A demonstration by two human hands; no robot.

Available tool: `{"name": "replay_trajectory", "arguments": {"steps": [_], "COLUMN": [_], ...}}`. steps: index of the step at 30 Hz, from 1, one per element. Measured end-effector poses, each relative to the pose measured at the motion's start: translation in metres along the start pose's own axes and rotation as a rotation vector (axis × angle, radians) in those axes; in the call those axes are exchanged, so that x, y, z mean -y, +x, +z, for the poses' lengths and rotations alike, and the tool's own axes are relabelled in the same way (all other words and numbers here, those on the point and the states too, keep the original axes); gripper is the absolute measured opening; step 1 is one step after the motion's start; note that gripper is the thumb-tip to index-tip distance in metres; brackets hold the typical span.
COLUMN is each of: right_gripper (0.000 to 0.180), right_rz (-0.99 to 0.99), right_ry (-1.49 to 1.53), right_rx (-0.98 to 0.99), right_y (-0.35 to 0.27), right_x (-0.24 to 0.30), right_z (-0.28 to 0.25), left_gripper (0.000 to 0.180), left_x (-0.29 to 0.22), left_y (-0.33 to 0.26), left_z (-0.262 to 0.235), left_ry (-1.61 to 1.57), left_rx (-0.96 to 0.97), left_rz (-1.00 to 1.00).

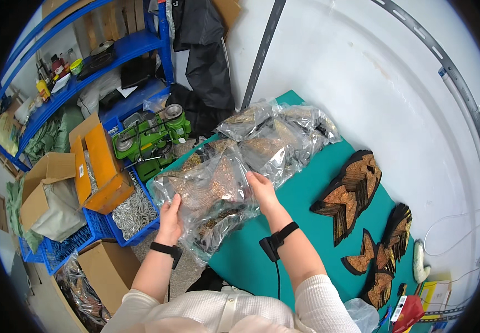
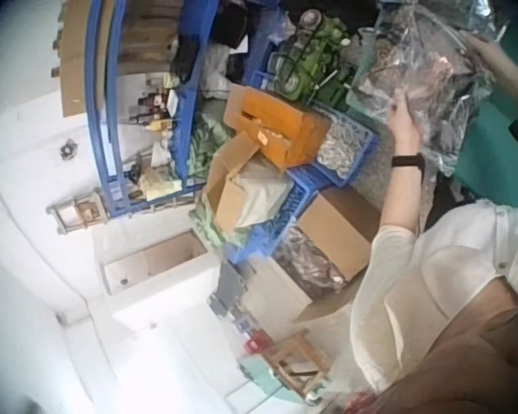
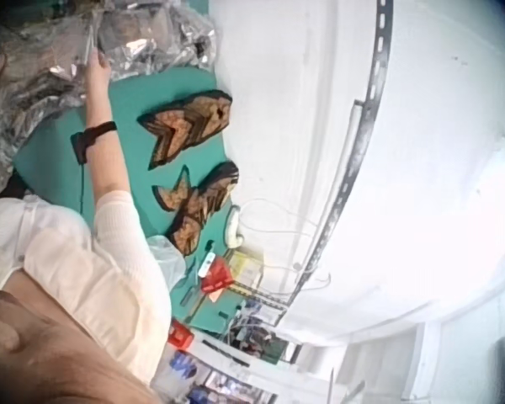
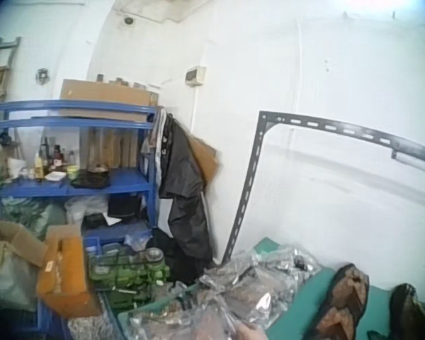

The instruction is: Packing black and gold sequined shoe components into plastic bags.

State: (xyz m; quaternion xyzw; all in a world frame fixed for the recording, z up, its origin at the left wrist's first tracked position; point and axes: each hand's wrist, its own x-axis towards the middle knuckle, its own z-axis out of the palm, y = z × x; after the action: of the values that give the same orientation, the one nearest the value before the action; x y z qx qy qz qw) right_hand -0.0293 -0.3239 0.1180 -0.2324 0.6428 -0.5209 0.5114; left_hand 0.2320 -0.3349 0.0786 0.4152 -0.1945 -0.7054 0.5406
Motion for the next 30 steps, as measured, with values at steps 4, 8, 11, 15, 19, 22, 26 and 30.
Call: {"name": "replay_trajectory", "arguments": {"steps": [4, 8, 11, 15, 19, 22, 26, 30], "right_gripper": [0.077, 0.077, 0.066, 0.069, 0.07, 0.064, 0.053, 0.049], "right_rz": [0.057, 0.08, 0.012, 0.073, 0.032, 0.015, 0.076, 0.11], "right_ry": [-0.13, 0.064, 0.197, 0.286, 0.312, 0.315, 0.235, 0.277], "right_rx": [-0.044, -0.091, -0.11, -0.193, -0.161, -0.164, -0.129, -0.19], "right_y": [0.009, 0.004, 0.004, -0.003, -0.031, -0.056, -0.092, -0.134], "right_x": [-0.028, -0.021, -0.021, -0.028, -0.037, -0.05, -0.06, -0.075], "right_z": [-0.004, -0.005, -0.002, -0.011, -0.03, -0.046, -0.079, -0.12], "left_gripper": [0.024, 0.026, 0.03, 0.037, 0.044, 0.045, 0.054, 0.058], "left_x": [0.023, 0.012, 0.011, 0.035, 0.021, 0.023, 0.015, 0.0], "left_y": [0.031, 0.028, 0.028, 0.036, 0.028, 0.031, 0.021, -0.001], "left_z": [-0.016, 0.005, 0.01, -0.001, 0.013, 0.012, 0.005, 0.004], "left_ry": [0.013, 0.019, 0.035, -0.071, -0.016, -0.032, -0.062, -0.043], "left_rx": [-0.111, -0.156, -0.116, 0.016, 0.046, 0.115, 0.06, -0.002], "left_rz": [-0.147, -0.284, -0.348, -0.33, -0.375, -0.404, -0.392, -0.382]}}
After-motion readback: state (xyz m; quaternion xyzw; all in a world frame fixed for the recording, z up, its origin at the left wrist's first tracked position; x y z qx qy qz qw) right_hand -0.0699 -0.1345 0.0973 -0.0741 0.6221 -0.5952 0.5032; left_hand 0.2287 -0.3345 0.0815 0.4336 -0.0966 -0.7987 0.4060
